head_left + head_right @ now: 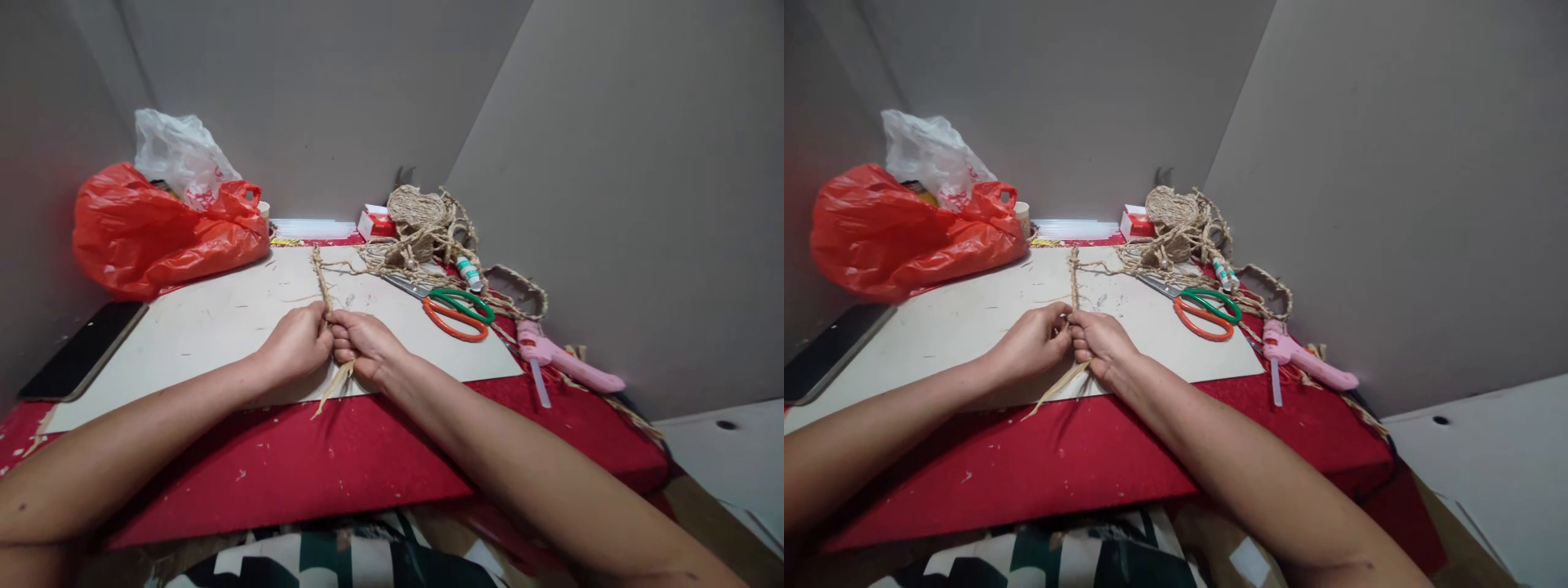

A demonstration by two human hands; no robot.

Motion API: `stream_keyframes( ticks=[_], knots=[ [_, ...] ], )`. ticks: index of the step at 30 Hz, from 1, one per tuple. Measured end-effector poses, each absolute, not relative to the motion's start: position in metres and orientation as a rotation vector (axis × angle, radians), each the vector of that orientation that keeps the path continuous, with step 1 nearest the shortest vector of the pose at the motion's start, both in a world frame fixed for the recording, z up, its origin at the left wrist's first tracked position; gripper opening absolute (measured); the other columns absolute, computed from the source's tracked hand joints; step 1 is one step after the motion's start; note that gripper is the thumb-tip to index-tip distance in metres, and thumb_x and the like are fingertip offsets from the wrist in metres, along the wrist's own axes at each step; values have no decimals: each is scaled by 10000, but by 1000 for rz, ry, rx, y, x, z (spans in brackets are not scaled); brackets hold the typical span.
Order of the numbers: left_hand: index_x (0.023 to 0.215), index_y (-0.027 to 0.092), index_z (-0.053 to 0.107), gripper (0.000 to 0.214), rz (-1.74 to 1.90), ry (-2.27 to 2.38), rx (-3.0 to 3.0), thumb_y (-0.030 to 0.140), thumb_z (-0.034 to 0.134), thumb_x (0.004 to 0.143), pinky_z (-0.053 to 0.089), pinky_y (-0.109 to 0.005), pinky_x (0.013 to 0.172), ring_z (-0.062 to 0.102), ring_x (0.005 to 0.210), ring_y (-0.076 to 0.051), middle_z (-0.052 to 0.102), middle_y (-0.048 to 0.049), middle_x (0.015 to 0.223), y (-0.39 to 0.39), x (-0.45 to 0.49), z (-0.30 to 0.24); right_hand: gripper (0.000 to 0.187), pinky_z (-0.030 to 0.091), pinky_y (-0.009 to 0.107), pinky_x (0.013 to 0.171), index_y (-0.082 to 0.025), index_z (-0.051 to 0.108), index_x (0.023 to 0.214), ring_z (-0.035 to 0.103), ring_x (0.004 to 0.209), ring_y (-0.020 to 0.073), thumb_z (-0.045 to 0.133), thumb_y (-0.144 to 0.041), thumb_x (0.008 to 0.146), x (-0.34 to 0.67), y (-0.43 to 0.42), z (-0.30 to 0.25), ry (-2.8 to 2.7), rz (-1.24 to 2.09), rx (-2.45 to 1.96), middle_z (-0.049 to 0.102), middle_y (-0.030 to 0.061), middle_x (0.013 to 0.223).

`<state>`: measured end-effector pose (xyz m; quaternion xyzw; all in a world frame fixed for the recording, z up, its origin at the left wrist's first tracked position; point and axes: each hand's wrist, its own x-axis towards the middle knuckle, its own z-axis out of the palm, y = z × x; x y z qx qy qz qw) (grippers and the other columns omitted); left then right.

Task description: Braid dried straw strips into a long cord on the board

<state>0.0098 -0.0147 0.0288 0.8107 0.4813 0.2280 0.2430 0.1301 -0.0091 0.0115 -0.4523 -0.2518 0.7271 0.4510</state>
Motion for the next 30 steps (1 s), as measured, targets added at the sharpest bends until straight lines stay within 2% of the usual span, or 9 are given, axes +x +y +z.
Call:
stream_keyframes(
  ticks=[4, 6, 9, 11, 14, 17, 23, 25, 30],
  knots=[
    [962, 116, 614, 273, 449, 1205, 2119, 259, 531, 745, 320, -234, 517, 466, 516, -101, 591, -9, 633, -10, 1, 49, 182, 96, 124, 312, -159, 407, 627, 122, 333, 14, 459, -95, 789, 143, -3, 11, -656, 1900, -1056, 230, -111, 401],
    [875, 109, 635, 255, 573, 1245, 2072, 308, 513, 772, 330, -236, 528, 472, 543, -103, 584, -21, 631, 0, -5, 53, 157, 97, 120, 308, -144, 449, 657, 105, 341, 16, 439, -107, 809, 151, 1, 13, -674, 1992, -1021, 217, -111, 411],
    [780, 113, 606, 185, 858, 1246, 1878, 267, 502, 783, 360, -238, 572, 477, 584, -97, 575, -31, 666, 15, -6, 47, 182, 97, 117, 301, -126, 481, 680, 82, 350, 20, 398, -120, 842, 160, 7, 17, -721, 2109, -1002, 198, -110, 420],
    [720, 120, 557, 149, 784, 1100, 1637, 228, 483, 790, 355, -234, 549, 451, 535, -81, 550, -28, 635, 20, -2, 38, 195, 103, 114, 300, -119, 489, 681, 75, 352, 19, 389, -123, 849, 163, 10, 17, -783, 2170, -990, 191, -111, 426],
    [677, 140, 496, 153, 620, 969, 1360, 209, 449, 805, 266, -217, 444, 333, 413, -48, 465, 14, 551, 20, 5, 27, 190, 106, 111, 307, -112, 499, 687, 79, 353, 16, 393, -127, 844, 166, 15, 14, -895, 2203, -996, 194, -112, 431],
    [682, 143, 517, 136, 569, 1026, 1396, 212, 471, 790, 157, -219, 412, 203, 372, -37, 335, 70, 474, 19, 5, 23, 151, 100, 111, 321, -117, 497, 685, 93, 356, 13, 434, -141, 820, 168, 18, 12, -1015, 2205, -1008, 203, -113, 436],
    [642, 119, 597, 182, 539, 1050, 1790, 216, 492, 755, 281, -226, 518, 371, 516, -79, 502, 3, 564, 21, -2, 25, 117, 109, 147, 330, -120, 532, 663, 140, 336, 20, 490, -168, 762, 170, 14, 15, -1421, 1965, -1106, 241, -106, 405],
    [655, 128, 598, 204, 491, 1045, 1767, 249, 487, 777, 248, -234, 486, 334, 482, -72, 461, 13, 536, 22, -2, 24, 143, 120, 168, 333, -116, 543, 658, 169, 335, 28, 483, -179, 772, 171, 14, 15, -1544, 1842, -1118, 265, -97, 403],
    [638, 180, 499, 231, 371, 1052, 1428, 340, 507, 805, 63, -261, 413, 141, 369, -46, 239, 71, 457, 25, -2, 19, 214, 127, 212, 368, -117, 564, 704, 199, 366, 41, 480, -271, 829, 172, 15, 13, -1793, 1642, -1152, 307, -84, 442]
  ],
)
